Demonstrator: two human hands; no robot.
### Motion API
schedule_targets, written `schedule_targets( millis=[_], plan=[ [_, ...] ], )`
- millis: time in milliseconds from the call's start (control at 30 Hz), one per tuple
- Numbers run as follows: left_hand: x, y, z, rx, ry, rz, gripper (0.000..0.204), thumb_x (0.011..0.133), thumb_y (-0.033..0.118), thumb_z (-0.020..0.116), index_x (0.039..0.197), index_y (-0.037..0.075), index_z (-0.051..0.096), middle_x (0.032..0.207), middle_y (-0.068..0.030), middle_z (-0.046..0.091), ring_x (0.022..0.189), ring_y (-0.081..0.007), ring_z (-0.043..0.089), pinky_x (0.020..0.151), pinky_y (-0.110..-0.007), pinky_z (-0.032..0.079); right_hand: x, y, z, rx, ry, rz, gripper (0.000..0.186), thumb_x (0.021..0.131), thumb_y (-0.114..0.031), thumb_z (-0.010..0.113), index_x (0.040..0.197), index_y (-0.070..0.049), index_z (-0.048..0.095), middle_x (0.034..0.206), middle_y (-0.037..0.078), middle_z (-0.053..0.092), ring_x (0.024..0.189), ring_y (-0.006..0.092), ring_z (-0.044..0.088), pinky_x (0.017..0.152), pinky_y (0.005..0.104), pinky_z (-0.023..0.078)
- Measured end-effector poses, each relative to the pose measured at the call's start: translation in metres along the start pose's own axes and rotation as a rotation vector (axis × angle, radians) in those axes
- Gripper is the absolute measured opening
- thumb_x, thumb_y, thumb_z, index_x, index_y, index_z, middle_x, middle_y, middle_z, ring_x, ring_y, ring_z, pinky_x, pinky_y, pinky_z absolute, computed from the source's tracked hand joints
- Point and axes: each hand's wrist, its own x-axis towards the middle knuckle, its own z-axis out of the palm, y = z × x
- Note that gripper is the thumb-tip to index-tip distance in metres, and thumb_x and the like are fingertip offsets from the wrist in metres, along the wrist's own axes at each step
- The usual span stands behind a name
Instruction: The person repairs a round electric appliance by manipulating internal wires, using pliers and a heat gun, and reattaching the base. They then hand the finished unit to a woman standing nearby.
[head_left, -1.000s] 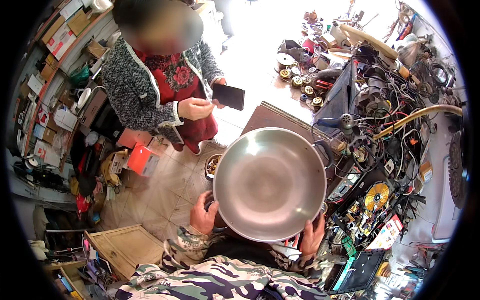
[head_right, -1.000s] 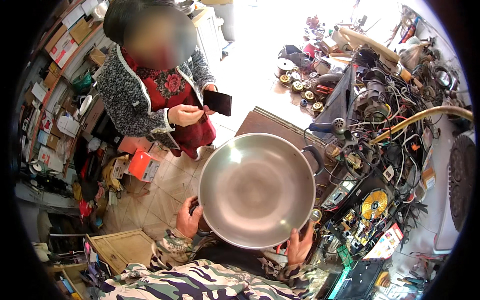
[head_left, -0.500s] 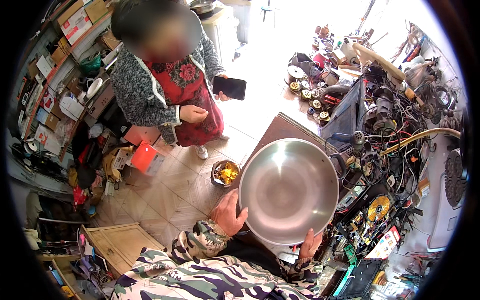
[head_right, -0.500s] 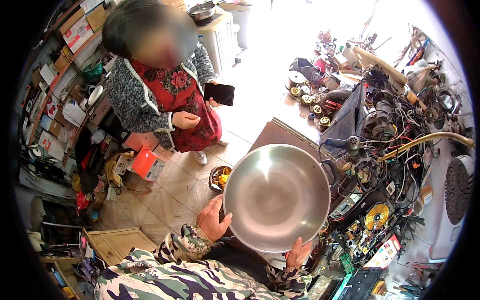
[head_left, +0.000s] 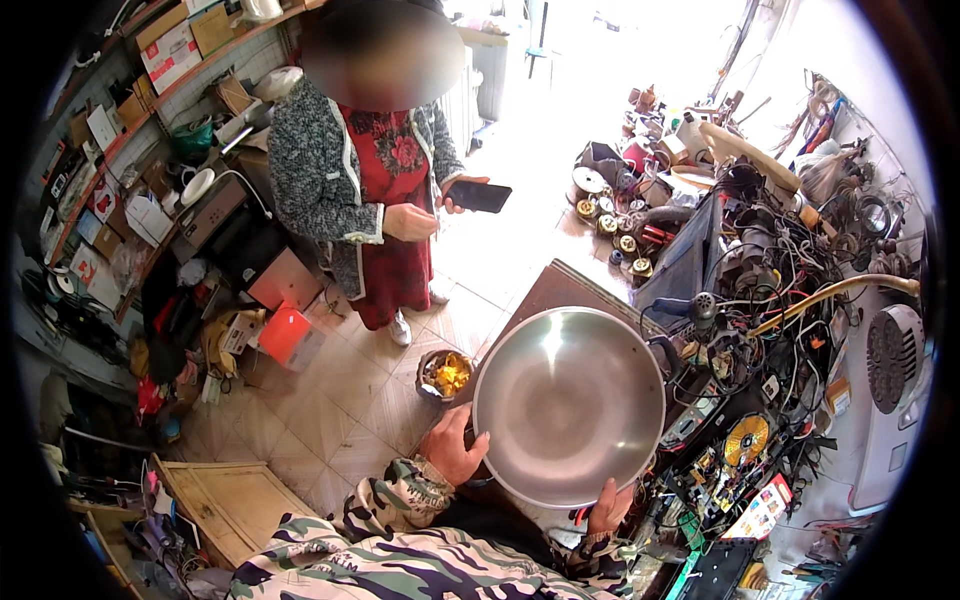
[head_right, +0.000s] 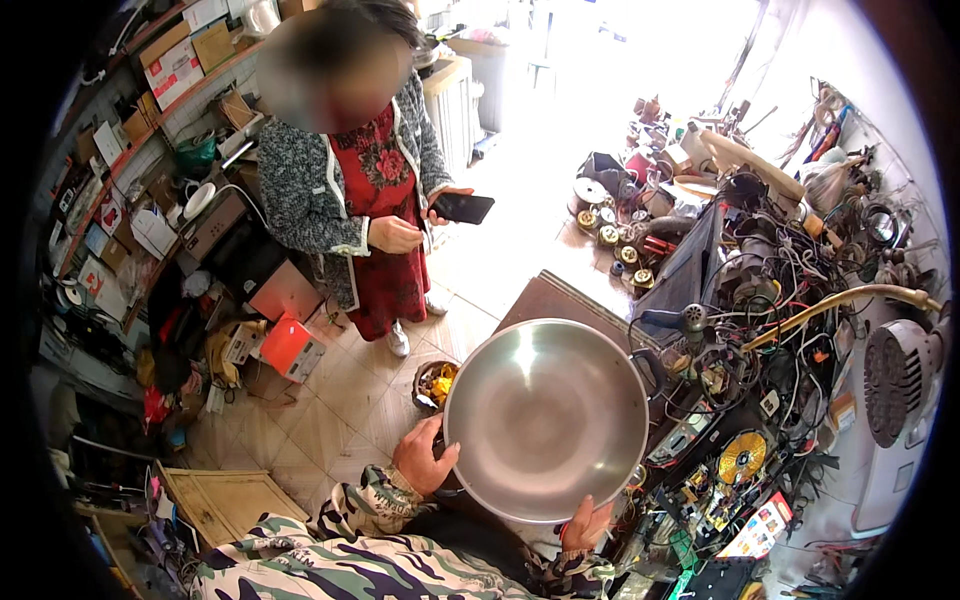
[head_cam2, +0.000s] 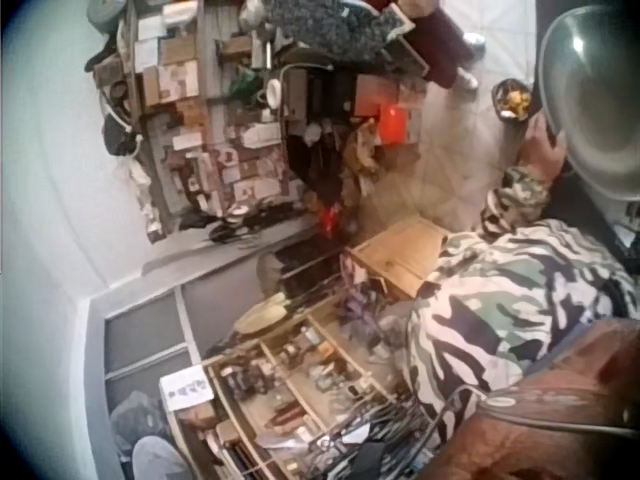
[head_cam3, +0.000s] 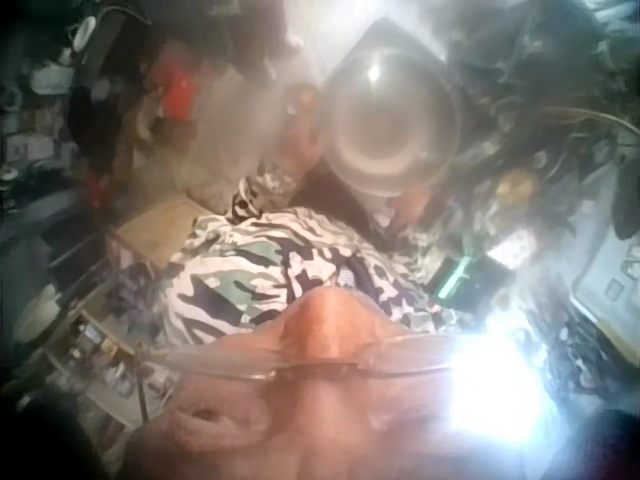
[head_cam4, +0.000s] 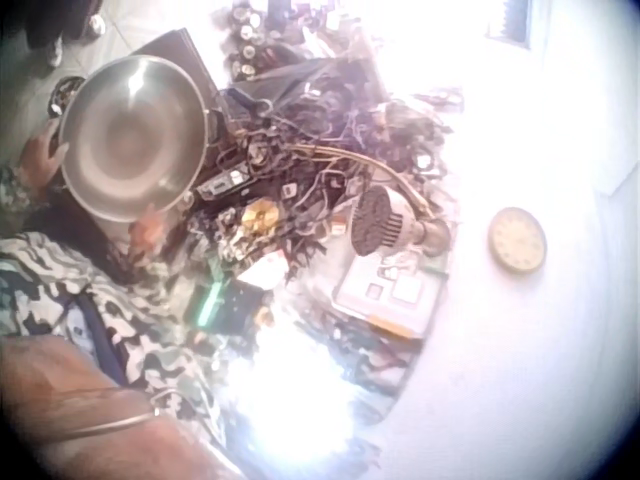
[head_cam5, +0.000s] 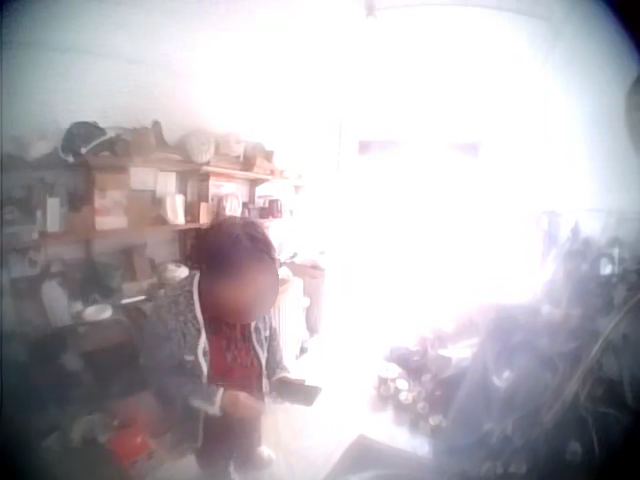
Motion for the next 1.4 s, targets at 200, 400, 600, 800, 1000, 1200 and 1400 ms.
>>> schedule_targets(
  millis=[200, 400, 600, 800, 1000, 1200, 1400],
  plan=[
    [-0.001, -0.008, 0.009, 0.053, 0.027, -0.051, 0.049, 0.083, 0.027, 0.069, 0.122, -0.001, 0.061, 0.115, -0.0224, 0.065, 0.106, -0.04, 0.064, 0.091, -0.045, 0.052, 0.003, -0.008, -0.002, -0.04, 0.015, -0.03, 0.051, 0.094, -0.014, 0.051, 0.14, 0.009, 0.043, 0.125, 0.029, 0.06, 0.113, 0.0433, 0.059, 0.099, 0.0453, 0.044],
    [-0.004, -0.009, 0.009, 0.173, 0.035, -0.065, 0.045, 0.084, 0.03, 0.068, 0.115, -0.001, 0.063, 0.109, -0.0224, 0.065, 0.101, -0.0413, 0.063, 0.085, -0.048, 0.052, 0.003, 0.019, -0.004, -0.101, -0.016, -0.047, 0.051, 0.091, -0.011, 0.055, 0.136, 0.009, 0.045, 0.125, 0.031, 0.058, 0.114, 0.0469, 0.057, 0.101, 0.0484, 0.043],
    [0.0, 0.01, 0.012, 0.307, 0.064, -0.182, 0.034, 0.085, 0.032, 0.064, 0.098, 0.001, 0.065, 0.101, -0.0215, 0.065, 0.094, -0.0429, 0.062, 0.082, -0.05, 0.051, 0.004, 0.02, -0.01, -0.169, -0.039, -0.171, 0.054, 0.087, -0.011, 0.059, 0.135, 0.009, 0.046, 0.125, 0.031, 0.056, 0.115, 0.0467, 0.055, 0.102, 0.0482, 0.041],
    [0.002, -0.005, 0.016, 0.227, 0.138, -0.151, 0.035, 0.085, 0.031, 0.065, 0.099, 0.0, 0.068, 0.1, -0.0211, 0.067, 0.094, -0.041, 0.064, 0.082, -0.048, 0.051, 0.009, 0.006, -0.016, -0.19, -0.091, -0.239, 0.046, 0.094, -0.016, 0.057, 0.133, 0.006, 0.05, 0.117, 0.03, 0.061, 0.106, 0.0486, 0.059, 0.093, 0.0483, 0.047],
    [0.001, -0.008, 0.018, 0.182, 0.162, -0.171, 0.04, 0.085, 0.033, 0.066, 0.106, -0.001, 0.069, 0.101, -0.024, 0.068, 0.095, -0.0424, 0.065, 0.083, -0.048, 0.051, 0.011, 0.018, -0.015, -0.172, -0.064, -0.291, 0.045, 0.094, -0.016, 0.059, 0.131, 0.007, 0.051, 0.114, 0.029, 0.062, 0.102, 0.0474, 0.061, 0.089, 0.0478, 0.048],
    [0.0, -0.002, 0.018, 0.137, 0.201, -0.093, 0.038, 0.086, 0.032, 0.065, 0.101, -0.002, 0.07, 0.089, -0.0237, 0.069, 0.084, -0.0404, 0.067, 0.075, -0.046, 0.052, 0.007, 0.021, -0.015, -0.163, -0.061, -0.265, 0.045, 0.093, -0.017, 0.059, 0.131, 0.007, 0.051, 0.115, 0.029, 0.062, 0.103, 0.048, 0.06, 0.091, 0.0482, 0.047],
    [0.0, -0.004, 0.019, 0.128, 0.199, -0.121, 0.038, 0.086, 0.032, 0.065, 0.101, -0.002, 0.07, 0.089, -0.0243, 0.069, 0.085, -0.04, 0.068, 0.075, -0.046, 0.052, 0.008, 0.014, -0.016, -0.143, -0.088, -0.219, 0.048, 0.091, -0.017, 0.059, 0.131, 0.007, 0.051, 0.119, 0.029, 0.06, 0.108, 0.0464, 0.059, 0.096, 0.0476, 0.046]
  ],
)
